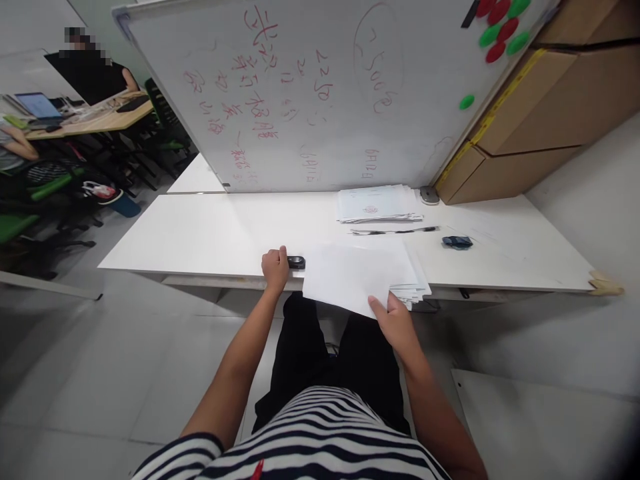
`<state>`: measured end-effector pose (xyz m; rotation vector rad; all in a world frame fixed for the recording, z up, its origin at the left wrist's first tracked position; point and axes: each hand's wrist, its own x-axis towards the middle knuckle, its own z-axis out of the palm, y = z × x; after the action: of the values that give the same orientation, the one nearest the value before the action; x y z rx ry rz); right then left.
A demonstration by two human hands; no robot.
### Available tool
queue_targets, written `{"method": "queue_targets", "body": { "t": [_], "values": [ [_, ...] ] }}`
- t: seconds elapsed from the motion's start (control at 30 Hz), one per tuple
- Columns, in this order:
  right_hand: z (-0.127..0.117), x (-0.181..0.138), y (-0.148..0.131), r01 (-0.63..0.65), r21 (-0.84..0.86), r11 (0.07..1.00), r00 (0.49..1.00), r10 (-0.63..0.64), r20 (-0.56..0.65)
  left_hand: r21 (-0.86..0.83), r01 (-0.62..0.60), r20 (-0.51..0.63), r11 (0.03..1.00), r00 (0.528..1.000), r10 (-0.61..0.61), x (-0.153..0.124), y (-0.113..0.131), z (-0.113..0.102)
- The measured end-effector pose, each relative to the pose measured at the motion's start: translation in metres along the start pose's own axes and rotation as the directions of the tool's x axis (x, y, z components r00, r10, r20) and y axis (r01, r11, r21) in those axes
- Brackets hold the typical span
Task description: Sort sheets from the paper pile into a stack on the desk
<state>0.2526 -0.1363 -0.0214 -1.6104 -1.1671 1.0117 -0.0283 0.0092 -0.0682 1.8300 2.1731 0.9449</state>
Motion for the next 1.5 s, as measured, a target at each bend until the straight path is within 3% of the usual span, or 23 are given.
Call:
{"method": "queue_targets", "body": {
  "t": [0.17,0.4,1.5],
  "values": [
    [-0.012,0.0,0.013,-0.076,-0.017,0.997,0.991,0.073,-0.113,0.047,-0.019,-0.063,0.999,0.998,0.022,0.001,-0.004,0.005],
    [-0.011,-0.006,0.023,-0.018,-0.003,1.0,0.978,0.017,-0.209,0.068,-0.04,-0.113,0.997,0.992,0.048,0.002,-0.006,0.008],
    [0.002,-0.005,0.042,-0.034,0.191,0.981,0.979,0.071,-0.189,0.076,-0.053,-0.109,0.996,0.992,0.061,0.003,-0.009,0.012]
  ]
}}
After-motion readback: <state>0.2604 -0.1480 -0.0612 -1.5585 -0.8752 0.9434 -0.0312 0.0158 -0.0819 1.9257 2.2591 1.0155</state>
